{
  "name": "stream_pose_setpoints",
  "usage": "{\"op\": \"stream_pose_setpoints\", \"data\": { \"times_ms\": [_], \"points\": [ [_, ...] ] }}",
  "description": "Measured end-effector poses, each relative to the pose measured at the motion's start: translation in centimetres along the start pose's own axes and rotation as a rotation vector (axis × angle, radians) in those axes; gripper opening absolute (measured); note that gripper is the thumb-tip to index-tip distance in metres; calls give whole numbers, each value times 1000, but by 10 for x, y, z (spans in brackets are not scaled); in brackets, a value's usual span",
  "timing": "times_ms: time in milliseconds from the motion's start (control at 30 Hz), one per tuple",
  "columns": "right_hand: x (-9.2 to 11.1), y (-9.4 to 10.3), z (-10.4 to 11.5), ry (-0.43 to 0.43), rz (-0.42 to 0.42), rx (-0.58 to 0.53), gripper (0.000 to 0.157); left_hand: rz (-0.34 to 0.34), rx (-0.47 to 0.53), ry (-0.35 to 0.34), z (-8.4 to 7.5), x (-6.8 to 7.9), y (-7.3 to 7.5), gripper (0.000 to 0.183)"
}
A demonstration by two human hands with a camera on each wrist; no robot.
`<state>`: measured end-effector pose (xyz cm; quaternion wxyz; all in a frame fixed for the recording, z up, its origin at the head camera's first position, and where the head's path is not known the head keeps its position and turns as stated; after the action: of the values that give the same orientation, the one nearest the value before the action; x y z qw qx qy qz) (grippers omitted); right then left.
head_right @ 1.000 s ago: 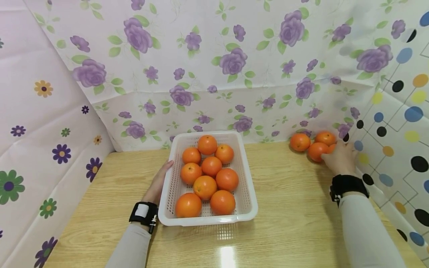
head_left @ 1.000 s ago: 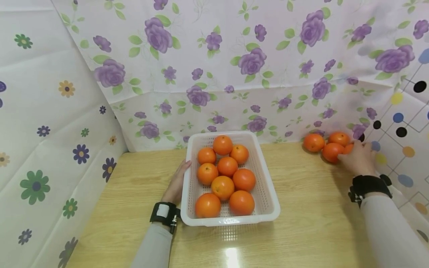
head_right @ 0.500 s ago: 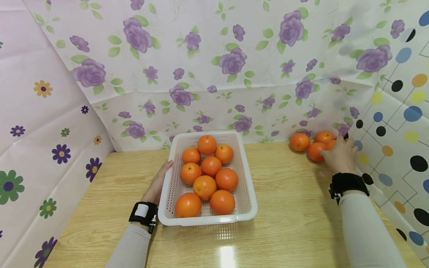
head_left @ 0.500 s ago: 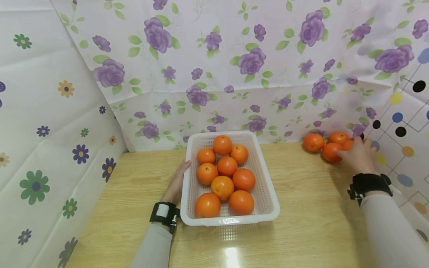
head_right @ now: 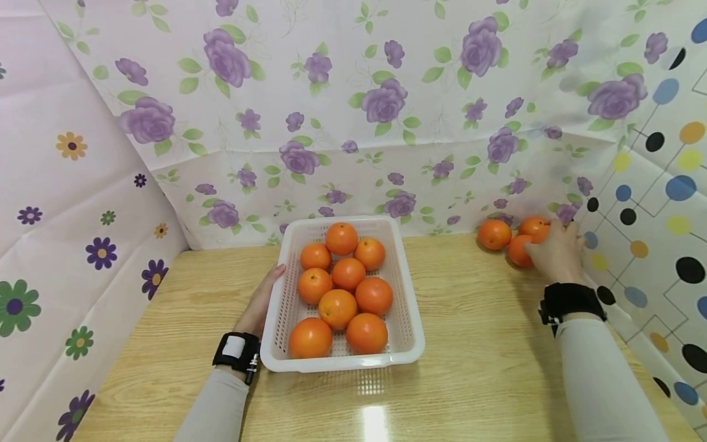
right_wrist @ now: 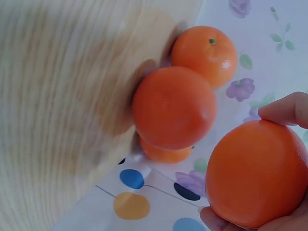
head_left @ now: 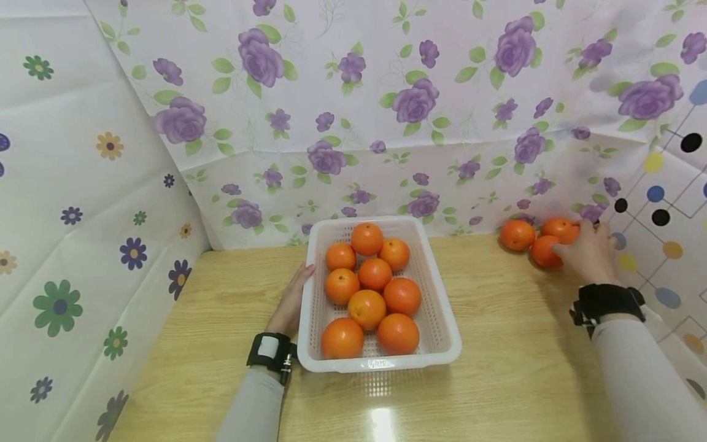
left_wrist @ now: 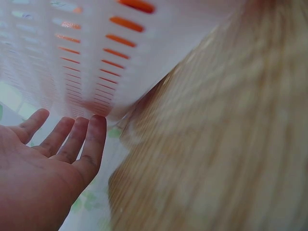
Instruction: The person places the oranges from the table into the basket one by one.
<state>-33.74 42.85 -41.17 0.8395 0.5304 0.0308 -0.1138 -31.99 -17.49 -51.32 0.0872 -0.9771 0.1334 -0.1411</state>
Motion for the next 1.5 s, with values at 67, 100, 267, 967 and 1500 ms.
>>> {"op": "stream_pose_setpoints", "data": {
  "times_ms": [67, 100, 267, 967, 1500],
  "points": [
    [0, 1, 5, 3, -1, -17, 90, -9, -7, 6, 0, 0, 1, 76],
    [0, 2, 7, 4, 1, -24, 90, -11, -10, 7, 0, 0, 1, 76],
    [1, 4, 19, 19, -11, -45, 87, -5, -6, 1, 1, -1, 1, 76],
    [2, 10, 74, 162, -115, -80, 70, 11, 5, -8, 1, -2, 3, 76],
    [9, 1, 112, 295, -116, -166, 62, -6, 1, 2, 1, -1, 1, 77]
  ]
}}
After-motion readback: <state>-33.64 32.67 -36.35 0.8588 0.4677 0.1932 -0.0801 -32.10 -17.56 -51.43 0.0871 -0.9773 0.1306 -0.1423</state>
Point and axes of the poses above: each hand's wrist, its own x-axis away from the middle knuckle, its own y-axis out of the back of the hand, z = x × y, the point moved 3 cm from there along -x, towards the middle knuckle, and after that the axes turned 10 degrees about y, right-handed, at the moved point
